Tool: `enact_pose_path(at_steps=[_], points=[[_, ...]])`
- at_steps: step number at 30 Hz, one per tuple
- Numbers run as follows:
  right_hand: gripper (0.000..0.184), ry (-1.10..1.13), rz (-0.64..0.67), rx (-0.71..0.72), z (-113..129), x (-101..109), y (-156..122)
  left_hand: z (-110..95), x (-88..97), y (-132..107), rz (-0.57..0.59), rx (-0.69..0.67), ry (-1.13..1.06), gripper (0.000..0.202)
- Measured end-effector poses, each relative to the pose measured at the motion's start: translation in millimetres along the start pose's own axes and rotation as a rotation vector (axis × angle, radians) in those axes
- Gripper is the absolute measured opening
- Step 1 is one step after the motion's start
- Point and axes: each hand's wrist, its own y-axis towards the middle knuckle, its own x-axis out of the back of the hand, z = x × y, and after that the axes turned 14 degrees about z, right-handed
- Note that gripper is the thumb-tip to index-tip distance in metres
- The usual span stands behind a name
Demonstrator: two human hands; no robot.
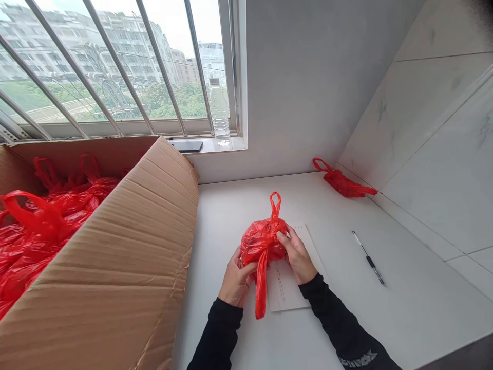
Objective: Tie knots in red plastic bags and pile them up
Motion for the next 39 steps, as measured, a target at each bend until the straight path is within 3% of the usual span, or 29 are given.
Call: enact_pose_path(at_steps=[7, 13, 21, 28, 31, 36, 39], points=[[0.042, 0.040, -0.030, -0.019, -2.4, 3.0, 0.2, 5.4, 5.3, 1.6, -0.066, 0.073, 0.068, 0.032], [0.047, 0.050, -0.027, -0.035, -2.5, 3.7, -1.5, 7.2, 13.8, 4.3, -0.102, 0.145, 0.059, 0.035], [0.052, 0.055, 0.005, -0.055, -4.4, 5.1, 1.0, -5.6, -6.1, -0.9, -0.108, 0.000, 0.086, 0.028], [0.055, 0.040, 0.004, -0.083, -8.5, 6.8, -0.3, 8.0, 16.7, 5.5, -0.192, 0.048, 0.110, 0.032], [0.054, 0.045, -0.014, -0.070, -9.5, 7.5, -0.2, 7.0, 17.1, 4.3, -0.180, 0.059, 0.103, 0.030], [0.053, 0.075, -0.081, -0.048, -10.3, 10.2, 1.7, 0.5, 1.2, -1.2, -0.062, -0.008, 0.015, 0.020], [0.052, 0.081, -0.104, -0.037, -9.8, 11.5, 2.9, -1.4, -7.9, -2.4, 0.026, -0.036, 0.034, 0.037]])
